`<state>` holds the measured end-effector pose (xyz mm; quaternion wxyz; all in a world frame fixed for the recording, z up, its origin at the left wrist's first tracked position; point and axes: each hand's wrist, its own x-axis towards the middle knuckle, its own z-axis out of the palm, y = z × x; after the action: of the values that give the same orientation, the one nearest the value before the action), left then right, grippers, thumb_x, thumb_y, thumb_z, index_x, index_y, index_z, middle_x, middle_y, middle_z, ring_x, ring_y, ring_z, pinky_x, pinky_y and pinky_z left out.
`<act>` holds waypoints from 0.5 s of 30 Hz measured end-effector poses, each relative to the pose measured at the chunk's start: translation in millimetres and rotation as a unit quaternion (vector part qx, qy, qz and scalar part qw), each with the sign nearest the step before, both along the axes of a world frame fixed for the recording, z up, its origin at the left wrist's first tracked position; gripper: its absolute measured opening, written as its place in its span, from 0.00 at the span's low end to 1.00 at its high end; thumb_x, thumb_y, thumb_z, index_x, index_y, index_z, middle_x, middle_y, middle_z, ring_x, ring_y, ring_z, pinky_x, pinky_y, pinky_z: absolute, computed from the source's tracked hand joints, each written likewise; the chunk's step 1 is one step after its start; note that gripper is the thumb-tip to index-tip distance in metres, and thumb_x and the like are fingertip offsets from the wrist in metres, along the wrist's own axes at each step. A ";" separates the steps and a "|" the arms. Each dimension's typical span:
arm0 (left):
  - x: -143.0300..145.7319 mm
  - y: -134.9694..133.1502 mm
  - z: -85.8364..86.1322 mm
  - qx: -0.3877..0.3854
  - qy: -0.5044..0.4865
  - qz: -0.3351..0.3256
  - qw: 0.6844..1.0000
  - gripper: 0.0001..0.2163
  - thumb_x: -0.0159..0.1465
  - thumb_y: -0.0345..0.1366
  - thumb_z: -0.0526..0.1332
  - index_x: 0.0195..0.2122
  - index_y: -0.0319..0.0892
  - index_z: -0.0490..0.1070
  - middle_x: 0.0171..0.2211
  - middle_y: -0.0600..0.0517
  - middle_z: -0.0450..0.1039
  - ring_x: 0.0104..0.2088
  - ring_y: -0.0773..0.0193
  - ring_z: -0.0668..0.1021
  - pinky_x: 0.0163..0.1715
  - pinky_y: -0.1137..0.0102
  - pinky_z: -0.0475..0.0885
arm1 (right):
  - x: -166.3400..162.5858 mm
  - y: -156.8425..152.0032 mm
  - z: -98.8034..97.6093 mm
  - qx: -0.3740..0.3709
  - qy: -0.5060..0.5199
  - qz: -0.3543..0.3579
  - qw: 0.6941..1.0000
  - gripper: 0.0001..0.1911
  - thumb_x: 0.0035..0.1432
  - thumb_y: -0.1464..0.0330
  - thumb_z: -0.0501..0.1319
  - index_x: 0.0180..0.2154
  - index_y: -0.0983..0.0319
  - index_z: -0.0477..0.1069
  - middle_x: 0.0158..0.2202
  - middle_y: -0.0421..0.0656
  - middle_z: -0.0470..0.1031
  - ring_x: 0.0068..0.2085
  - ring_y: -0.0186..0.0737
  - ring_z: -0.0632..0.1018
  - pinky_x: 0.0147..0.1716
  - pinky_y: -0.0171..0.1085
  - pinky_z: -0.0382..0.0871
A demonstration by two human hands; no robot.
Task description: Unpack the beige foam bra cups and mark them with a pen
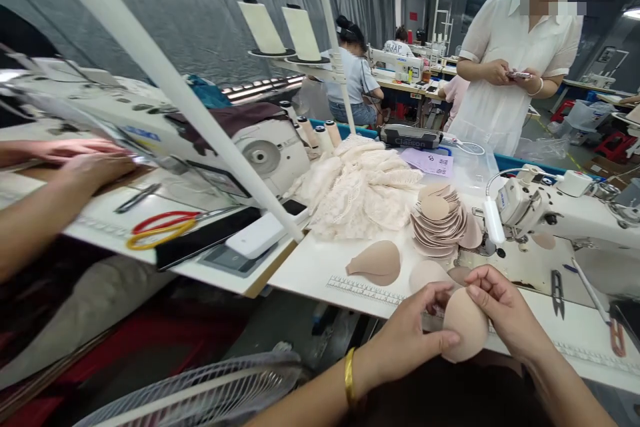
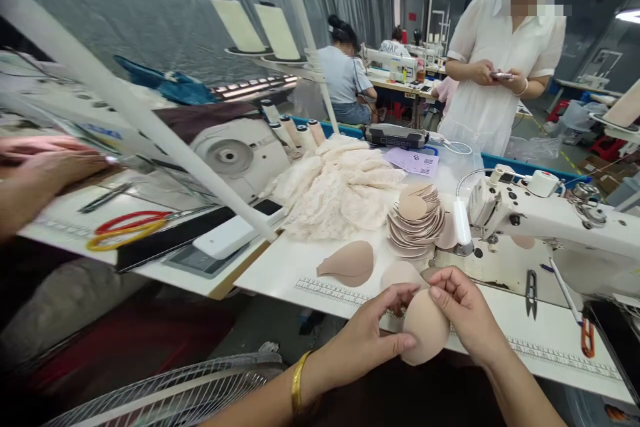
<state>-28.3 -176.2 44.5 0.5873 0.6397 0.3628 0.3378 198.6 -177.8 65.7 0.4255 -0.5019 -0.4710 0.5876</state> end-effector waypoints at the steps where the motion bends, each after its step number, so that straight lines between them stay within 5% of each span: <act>1: -4.8 1.7 2.0 -0.034 -0.027 -0.003 0.999 0.24 0.60 0.49 0.72 0.52 0.42 0.75 0.44 0.48 0.80 0.44 0.56 0.79 0.45 0.65 0.73 | -3.6 -1.2 -0.9 0.022 -0.014 -0.001 1.000 0.20 0.63 0.49 0.70 0.43 0.57 0.75 0.35 0.40 0.75 0.36 0.38 0.74 0.35 0.34 0.69; 5: -49.9 22.4 14.5 -0.062 -0.040 0.086 0.994 0.21 0.65 0.54 0.67 0.49 0.43 0.76 0.44 0.47 0.80 0.43 0.56 0.80 0.42 0.67 0.74 | -11.1 -0.6 -10.8 0.190 -0.196 0.012 0.962 0.16 0.72 0.53 0.60 0.51 0.55 0.75 0.46 0.47 0.80 0.47 0.48 0.79 0.46 0.45 0.75; 8: -94.0 47.7 14.5 -0.029 0.087 0.146 0.985 0.24 0.66 0.57 0.62 0.51 0.43 0.76 0.44 0.47 0.80 0.43 0.53 0.80 0.41 0.64 0.75 | -19.2 3.0 -27.2 0.378 -0.405 0.066 0.830 0.18 0.72 0.58 0.62 0.58 0.57 0.73 0.55 0.51 0.79 0.56 0.57 0.75 0.55 0.54 0.70; 11: -119.3 66.5 2.2 0.102 0.281 0.239 0.924 0.24 0.66 0.55 0.59 0.52 0.40 0.76 0.42 0.44 0.79 0.41 0.48 0.80 0.43 0.56 0.76 | -34.4 6.1 -42.5 0.484 -0.501 0.081 0.713 0.15 0.72 0.69 0.61 0.57 0.61 0.73 0.48 0.51 0.82 0.51 0.55 0.77 0.51 0.53 0.69; 13: -122.4 70.9 -6.1 0.215 0.343 0.291 0.867 0.23 0.67 0.51 0.58 0.54 0.40 0.75 0.46 0.42 0.78 0.46 0.45 0.79 0.49 0.50 0.76 | -40.3 6.6 -45.0 0.508 -0.485 0.061 0.709 0.13 0.72 0.75 0.56 0.53 0.61 0.75 0.40 0.48 0.83 0.43 0.49 0.78 0.45 0.48 0.68; 15: -117.1 70.1 -10.1 0.297 0.340 0.297 0.841 0.21 0.70 0.48 0.57 0.56 0.41 0.75 0.51 0.41 0.77 0.51 0.45 0.78 0.54 0.49 0.74 | -36.1 4.8 -40.3 0.470 -0.420 0.031 0.776 0.13 0.74 0.73 0.54 0.50 0.58 0.76 0.39 0.46 0.82 0.41 0.47 0.77 0.43 0.45 0.68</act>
<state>-145.4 -106.2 34.4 0.0798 0.7198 0.5949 0.3488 162.5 -173.0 25.4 0.3501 -0.4217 -0.8356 0.0375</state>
